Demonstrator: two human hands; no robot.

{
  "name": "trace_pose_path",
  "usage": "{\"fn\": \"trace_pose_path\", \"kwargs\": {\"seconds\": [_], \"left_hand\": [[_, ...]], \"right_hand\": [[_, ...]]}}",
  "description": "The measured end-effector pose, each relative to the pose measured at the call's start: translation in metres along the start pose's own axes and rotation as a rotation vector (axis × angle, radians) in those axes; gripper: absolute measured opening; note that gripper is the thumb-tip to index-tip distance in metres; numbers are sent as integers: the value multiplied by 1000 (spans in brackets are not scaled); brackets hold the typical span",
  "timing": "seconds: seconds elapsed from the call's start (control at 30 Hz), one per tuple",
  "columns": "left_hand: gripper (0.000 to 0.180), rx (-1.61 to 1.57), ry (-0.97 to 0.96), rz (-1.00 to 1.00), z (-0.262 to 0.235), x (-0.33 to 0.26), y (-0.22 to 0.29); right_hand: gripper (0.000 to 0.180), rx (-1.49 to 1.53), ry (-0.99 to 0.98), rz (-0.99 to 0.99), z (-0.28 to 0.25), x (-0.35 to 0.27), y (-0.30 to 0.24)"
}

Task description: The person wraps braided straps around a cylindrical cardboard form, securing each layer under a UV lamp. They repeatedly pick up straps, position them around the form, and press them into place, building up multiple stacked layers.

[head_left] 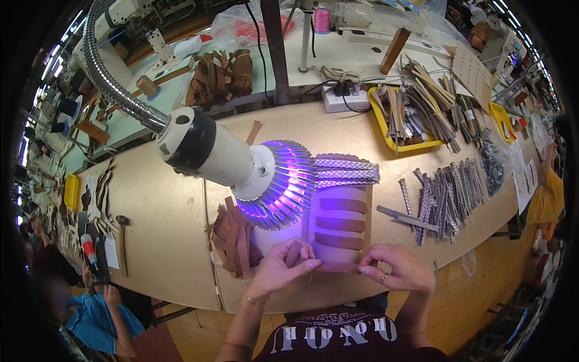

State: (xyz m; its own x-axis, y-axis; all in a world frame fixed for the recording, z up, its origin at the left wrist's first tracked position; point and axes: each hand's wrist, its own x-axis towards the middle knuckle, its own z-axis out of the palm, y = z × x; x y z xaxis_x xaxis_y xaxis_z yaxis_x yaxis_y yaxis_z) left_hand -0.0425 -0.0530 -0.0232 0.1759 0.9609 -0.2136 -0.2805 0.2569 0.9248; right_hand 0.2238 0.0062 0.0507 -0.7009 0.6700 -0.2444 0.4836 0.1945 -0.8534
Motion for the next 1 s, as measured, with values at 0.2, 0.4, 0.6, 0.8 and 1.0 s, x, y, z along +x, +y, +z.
{"fn": "trace_pose_path", "kwargs": {"seconds": [0.2, 0.4, 0.6, 0.8, 1.0], "left_hand": [[27, 77, 83, -47, -2, 5, -3], [23, 76, 62, -60, 0, 2, -1], [22, -190, 11, -86, 4, -4, -2], [24, -246, 234, -47, 10, 3, -17], [23, -327, 205, -109, 7, 1, -17]], "right_hand": [[17, -41, 117, 9, -5, -3, 6], [17, -70, 73, 34, -9, -6, 11], [17, -66, 33, 20, -12, -3, 13], [18, -120, -25, -8, -18, 0, 11], [20, -181, -98, -13, -23, 7, 13]]}}
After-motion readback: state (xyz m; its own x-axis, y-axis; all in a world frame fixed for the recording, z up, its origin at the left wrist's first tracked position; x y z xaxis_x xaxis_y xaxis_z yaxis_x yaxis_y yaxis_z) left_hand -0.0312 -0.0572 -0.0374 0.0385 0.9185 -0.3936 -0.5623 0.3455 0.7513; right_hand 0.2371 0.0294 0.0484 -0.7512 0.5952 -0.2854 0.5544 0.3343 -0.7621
